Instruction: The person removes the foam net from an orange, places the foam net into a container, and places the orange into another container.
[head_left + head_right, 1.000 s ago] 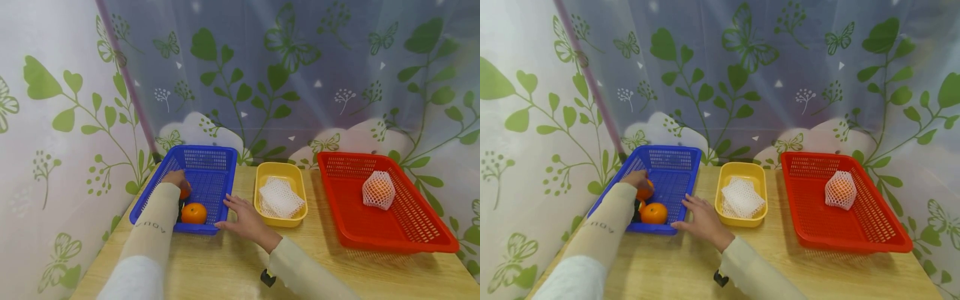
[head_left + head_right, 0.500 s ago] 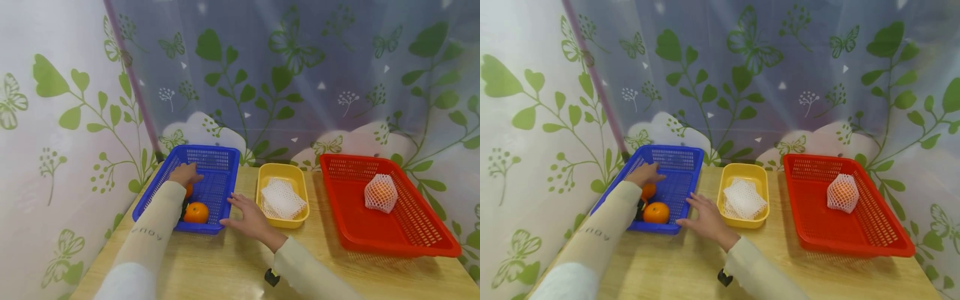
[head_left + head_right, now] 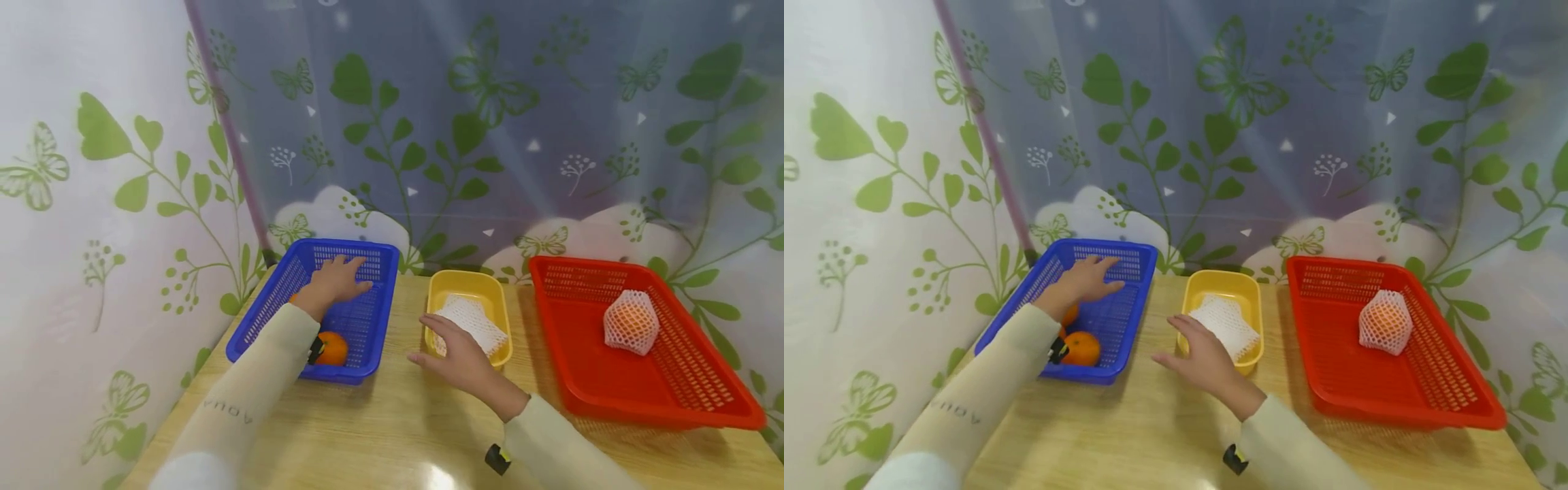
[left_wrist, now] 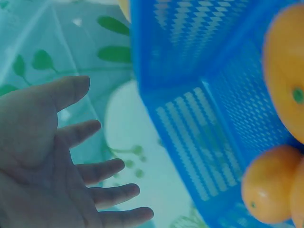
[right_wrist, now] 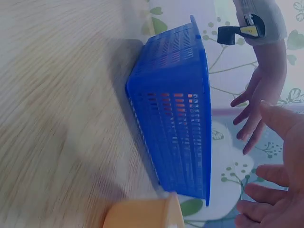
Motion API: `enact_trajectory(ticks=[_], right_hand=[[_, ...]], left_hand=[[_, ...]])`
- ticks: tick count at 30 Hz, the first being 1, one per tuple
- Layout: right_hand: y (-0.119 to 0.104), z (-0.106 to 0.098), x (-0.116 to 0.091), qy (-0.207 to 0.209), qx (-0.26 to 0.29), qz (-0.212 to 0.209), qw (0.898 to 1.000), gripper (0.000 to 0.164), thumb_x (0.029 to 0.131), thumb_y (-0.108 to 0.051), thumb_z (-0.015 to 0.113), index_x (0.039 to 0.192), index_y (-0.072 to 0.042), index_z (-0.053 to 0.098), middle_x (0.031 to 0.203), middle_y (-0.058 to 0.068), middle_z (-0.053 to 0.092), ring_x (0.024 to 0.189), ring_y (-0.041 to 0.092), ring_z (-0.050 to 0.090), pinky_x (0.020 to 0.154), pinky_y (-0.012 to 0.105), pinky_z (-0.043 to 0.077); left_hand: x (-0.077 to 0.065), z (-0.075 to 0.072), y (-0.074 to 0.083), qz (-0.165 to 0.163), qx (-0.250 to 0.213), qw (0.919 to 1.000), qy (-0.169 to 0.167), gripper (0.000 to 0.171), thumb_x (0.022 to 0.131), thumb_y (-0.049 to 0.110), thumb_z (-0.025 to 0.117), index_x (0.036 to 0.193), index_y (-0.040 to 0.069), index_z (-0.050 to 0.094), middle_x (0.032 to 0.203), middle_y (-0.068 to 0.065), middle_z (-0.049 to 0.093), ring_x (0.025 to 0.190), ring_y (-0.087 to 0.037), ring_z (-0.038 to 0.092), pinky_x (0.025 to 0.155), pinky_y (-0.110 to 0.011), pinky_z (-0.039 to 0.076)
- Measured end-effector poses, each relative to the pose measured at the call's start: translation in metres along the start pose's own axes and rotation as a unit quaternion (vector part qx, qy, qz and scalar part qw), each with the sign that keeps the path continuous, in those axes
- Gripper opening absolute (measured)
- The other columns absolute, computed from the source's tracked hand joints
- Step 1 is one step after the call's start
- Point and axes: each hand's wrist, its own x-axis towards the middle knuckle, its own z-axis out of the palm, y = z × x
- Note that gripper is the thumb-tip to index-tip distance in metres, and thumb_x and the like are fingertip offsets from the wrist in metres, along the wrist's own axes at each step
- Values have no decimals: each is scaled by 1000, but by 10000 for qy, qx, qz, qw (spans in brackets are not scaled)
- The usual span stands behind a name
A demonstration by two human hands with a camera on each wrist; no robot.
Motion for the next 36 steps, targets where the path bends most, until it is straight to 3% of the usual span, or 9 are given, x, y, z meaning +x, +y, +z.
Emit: enact_trajectory(ticks=[8,16,25,36], right_hand=[[17,-28,-25,252,-48,77,9996,77,82,-47,74,143,-8,47,145,16,46,133,37,43,105,57,37],[30,-59,-46,276,62,404,9988,74,86,-38,73,142,-1,44,143,24,45,129,46,43,102,63,36],[42,-104,-64,16,-391,1052,9937,93,85,-49,71,149,3,28,149,29,33,132,51,34,101,68,32],[66,-142,-73,-298,-750,1763,9810,106,85,-56,66,151,8,13,150,36,23,131,57,28,99,72,30]], left_hand=[[-13,5,28,613,62,9981,-43,67,97,47,53,155,29,23,158,-18,22,142,-45,20,107,-67,25],[-34,6,70,829,87,9965,-59,67,97,50,52,155,31,23,159,-15,20,144,-42,18,111,-63,23],[-48,28,108,1376,-56,9904,113,70,95,53,53,155,37,20,160,-13,16,145,-40,13,112,-63,20],[-60,51,139,2063,-50,9777,391,73,95,53,54,155,34,17,158,-14,21,143,-38,24,112,-59,25]])
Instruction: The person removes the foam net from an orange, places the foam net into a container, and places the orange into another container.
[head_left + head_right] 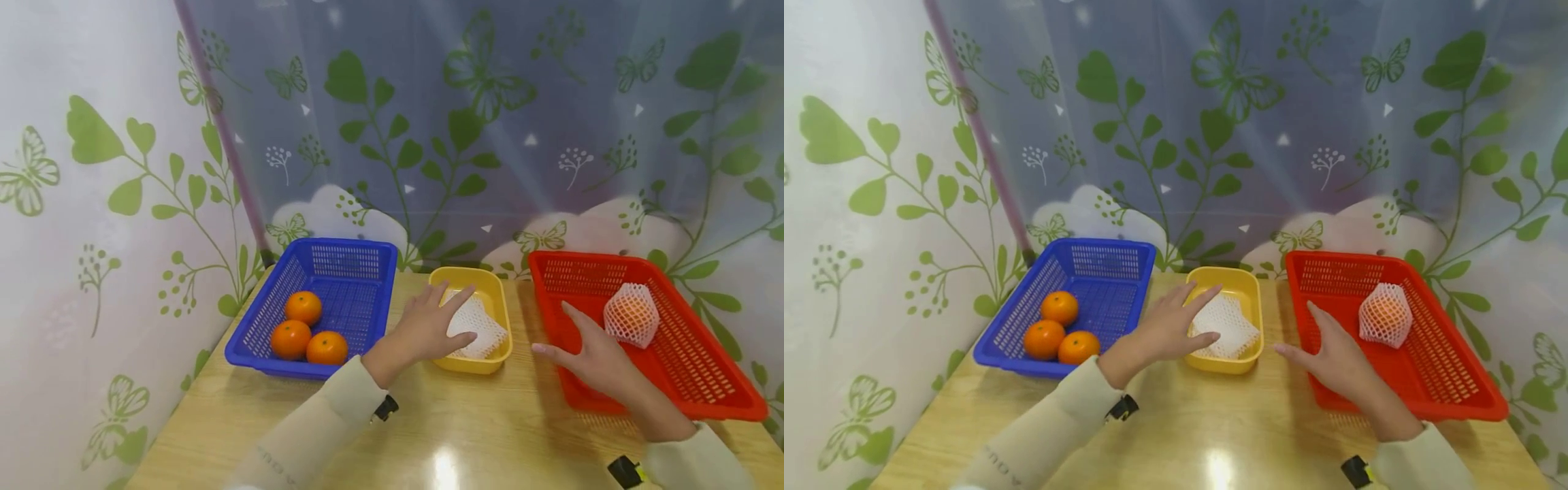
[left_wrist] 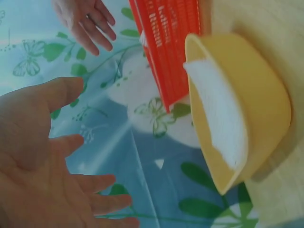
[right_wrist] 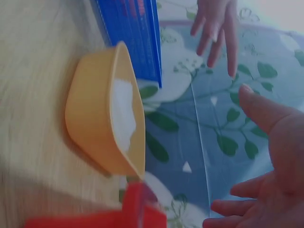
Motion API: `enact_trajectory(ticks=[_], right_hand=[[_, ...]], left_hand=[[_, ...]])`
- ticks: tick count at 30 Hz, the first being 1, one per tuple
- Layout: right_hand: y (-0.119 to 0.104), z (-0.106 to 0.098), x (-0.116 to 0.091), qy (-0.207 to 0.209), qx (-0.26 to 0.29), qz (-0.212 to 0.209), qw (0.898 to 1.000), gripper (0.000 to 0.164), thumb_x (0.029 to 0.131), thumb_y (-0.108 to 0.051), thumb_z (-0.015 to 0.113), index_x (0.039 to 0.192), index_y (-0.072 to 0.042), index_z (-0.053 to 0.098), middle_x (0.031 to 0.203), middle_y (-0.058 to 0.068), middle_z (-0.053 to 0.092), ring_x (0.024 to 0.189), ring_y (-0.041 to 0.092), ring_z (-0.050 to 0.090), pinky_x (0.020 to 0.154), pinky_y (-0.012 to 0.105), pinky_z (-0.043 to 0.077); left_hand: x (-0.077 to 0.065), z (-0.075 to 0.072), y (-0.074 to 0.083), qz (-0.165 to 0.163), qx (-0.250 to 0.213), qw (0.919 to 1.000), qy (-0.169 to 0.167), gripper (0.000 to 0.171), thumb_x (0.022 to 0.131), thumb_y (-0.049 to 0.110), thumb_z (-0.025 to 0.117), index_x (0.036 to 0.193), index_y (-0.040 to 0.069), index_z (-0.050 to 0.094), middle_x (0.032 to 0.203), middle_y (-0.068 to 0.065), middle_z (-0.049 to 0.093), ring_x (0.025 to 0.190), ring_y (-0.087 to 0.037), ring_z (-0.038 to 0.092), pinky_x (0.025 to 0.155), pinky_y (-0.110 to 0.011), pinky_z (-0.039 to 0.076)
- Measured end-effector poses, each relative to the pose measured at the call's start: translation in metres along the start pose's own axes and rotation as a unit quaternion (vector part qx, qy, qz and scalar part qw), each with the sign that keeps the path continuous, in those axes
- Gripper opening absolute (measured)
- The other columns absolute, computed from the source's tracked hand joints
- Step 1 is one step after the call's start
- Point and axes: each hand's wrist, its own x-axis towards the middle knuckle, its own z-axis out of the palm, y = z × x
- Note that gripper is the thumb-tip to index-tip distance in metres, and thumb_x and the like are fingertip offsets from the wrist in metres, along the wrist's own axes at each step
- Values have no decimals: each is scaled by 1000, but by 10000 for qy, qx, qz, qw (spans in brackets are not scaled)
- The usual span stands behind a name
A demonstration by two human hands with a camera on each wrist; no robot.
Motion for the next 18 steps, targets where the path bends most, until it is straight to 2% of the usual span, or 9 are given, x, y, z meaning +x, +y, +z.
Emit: enact_trajectory(ticks=[6,11,14,18], right_hand=[[23,-20,3,-220,-248,301,9990,111,87,-57,63,149,13,4,148,42,16,127,62,25,96,75,27],[44,-35,8,-406,-162,443,9981,110,90,-56,59,147,16,-1,147,45,11,128,64,19,97,76,24],[57,-41,10,-584,-3,578,9966,110,91,-55,59,145,18,-3,146,46,7,129,65,15,98,75,23],[72,-55,14,-785,-50,842,9933,113,91,-57,56,143,21,-8,143,50,5,126,66,17,97,75,25]], left_hand=[[2,12,13,135,-123,9998,3,76,93,57,55,155,36,17,158,-14,24,143,-36,24,113,-59,23],[5,23,29,145,-272,9995,11,79,89,62,57,154,39,18,157,-11,27,144,-32,25,114,-57,23],[4,32,41,207,-325,9992,-134,80,88,64,56,154,42,16,158,-7,25,144,-28,26,115,-53,22],[5,42,61,388,-401,9980,-309,80,88,66,53,153,45,12,159,-3,24,144,-26,25,115,-51,23]])
